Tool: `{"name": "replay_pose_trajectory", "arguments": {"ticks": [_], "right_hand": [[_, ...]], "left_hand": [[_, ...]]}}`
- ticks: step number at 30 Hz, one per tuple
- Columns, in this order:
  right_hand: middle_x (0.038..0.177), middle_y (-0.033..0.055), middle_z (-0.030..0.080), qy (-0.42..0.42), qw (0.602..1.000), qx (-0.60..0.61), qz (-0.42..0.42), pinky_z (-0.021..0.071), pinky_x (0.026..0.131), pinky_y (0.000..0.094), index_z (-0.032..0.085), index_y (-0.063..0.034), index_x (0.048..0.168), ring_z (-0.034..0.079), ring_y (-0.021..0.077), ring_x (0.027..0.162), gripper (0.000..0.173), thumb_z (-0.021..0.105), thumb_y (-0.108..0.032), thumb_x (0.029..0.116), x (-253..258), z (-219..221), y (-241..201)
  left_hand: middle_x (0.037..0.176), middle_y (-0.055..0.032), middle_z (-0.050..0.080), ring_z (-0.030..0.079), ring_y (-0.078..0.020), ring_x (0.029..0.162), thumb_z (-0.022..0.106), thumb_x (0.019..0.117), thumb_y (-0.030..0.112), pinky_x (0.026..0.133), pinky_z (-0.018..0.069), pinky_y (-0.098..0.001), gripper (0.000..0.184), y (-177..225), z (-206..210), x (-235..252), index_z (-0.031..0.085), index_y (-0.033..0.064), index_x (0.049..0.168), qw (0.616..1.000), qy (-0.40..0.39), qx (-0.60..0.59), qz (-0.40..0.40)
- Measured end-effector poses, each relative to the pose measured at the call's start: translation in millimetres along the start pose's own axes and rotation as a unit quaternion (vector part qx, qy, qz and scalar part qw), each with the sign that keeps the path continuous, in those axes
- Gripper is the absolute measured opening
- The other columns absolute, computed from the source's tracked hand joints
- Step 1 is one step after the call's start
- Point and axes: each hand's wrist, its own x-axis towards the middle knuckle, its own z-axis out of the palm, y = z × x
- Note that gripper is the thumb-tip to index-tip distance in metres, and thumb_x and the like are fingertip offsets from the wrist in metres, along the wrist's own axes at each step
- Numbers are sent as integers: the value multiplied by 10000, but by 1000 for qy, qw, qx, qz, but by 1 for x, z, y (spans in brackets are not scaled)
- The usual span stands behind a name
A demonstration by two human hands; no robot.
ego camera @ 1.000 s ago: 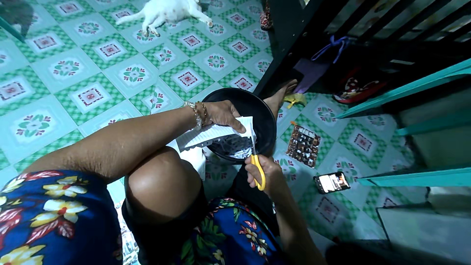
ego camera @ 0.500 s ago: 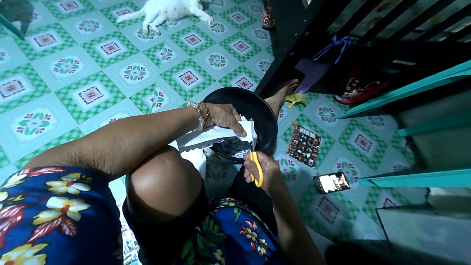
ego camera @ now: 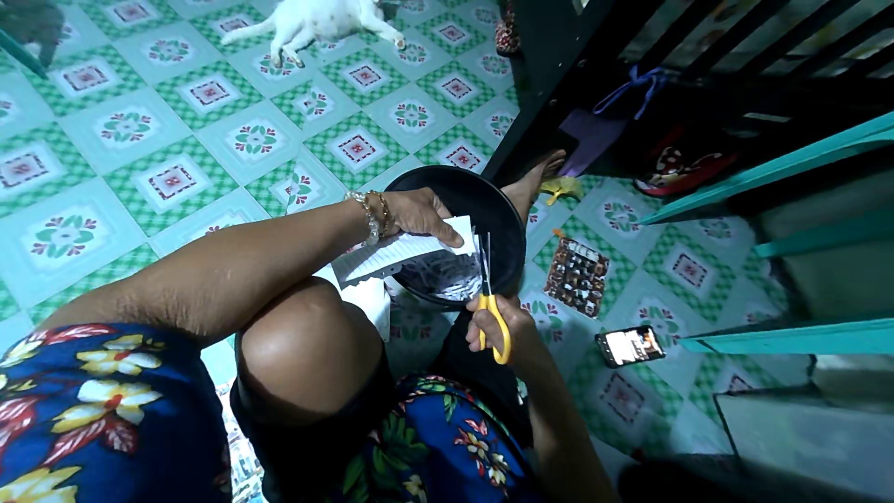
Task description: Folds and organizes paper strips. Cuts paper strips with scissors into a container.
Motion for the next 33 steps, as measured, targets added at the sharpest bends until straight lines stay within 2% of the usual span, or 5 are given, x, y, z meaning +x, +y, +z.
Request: {"name": "replay_pose_trajectory", "arguments": {"ticks": [4, 9, 13, 19, 33], "right_hand": [[769, -51, 642, -45, 997, -44, 37, 546, 666, 163, 573, 56, 1180, 633, -9, 669, 328, 579, -212, 990, -7, -6, -6], [729, -59, 636, -17, 998, -41, -36, 525, 634, 135, 602, 68, 1115, 614, -30, 636, 260, 602, -162, 993, 3, 2, -4], [705, -76, 634, -8, 999, -13, -30, 537, 625, 135, 605, 30, 1084, 627, -24, 627, 201, 608, -145, 986, 6, 3, -4], [732, -63, 634, -10, 997, -54, -49, 526, 645, 122, 596, 71, 1132, 616, -41, 647, 283, 601, -171, 985, 3, 2, -3], [652, -88, 608, 19, 998, -20, -53, 521, 567, 120, 622, 20, 1026, 592, -45, 554, 150, 629, -118, 968, 4, 7, -1]], "left_hand": [[710, 0, 670, 630, -31, 595, 676, 980, 125, 587, 522, -183, 154, -2, -3, 1, 667, 43, 850, 1000, 13, -15, 10], [679, 3, 655, 616, -31, 571, 680, 977, 106, 569, 514, -184, 187, -1, 2, 4, 651, 44, 803, 1000, -5, 2, 28], [678, 9, 654, 617, -27, 574, 689, 969, 104, 572, 514, -181, 186, 0, 4, 5, 649, 49, 797, 1000, -12, 5, 25], [674, 12, 655, 614, -24, 571, 688, 971, 106, 570, 508, -180, 189, 1, 4, 4, 655, 48, 794, 1000, -14, 7, 26], [696, 6, 657, 613, -23, 587, 690, 968, 107, 581, 504, -176, 171, 4, 5, 3, 659, 41, 813, 1000, -15, 16, 7]]}}
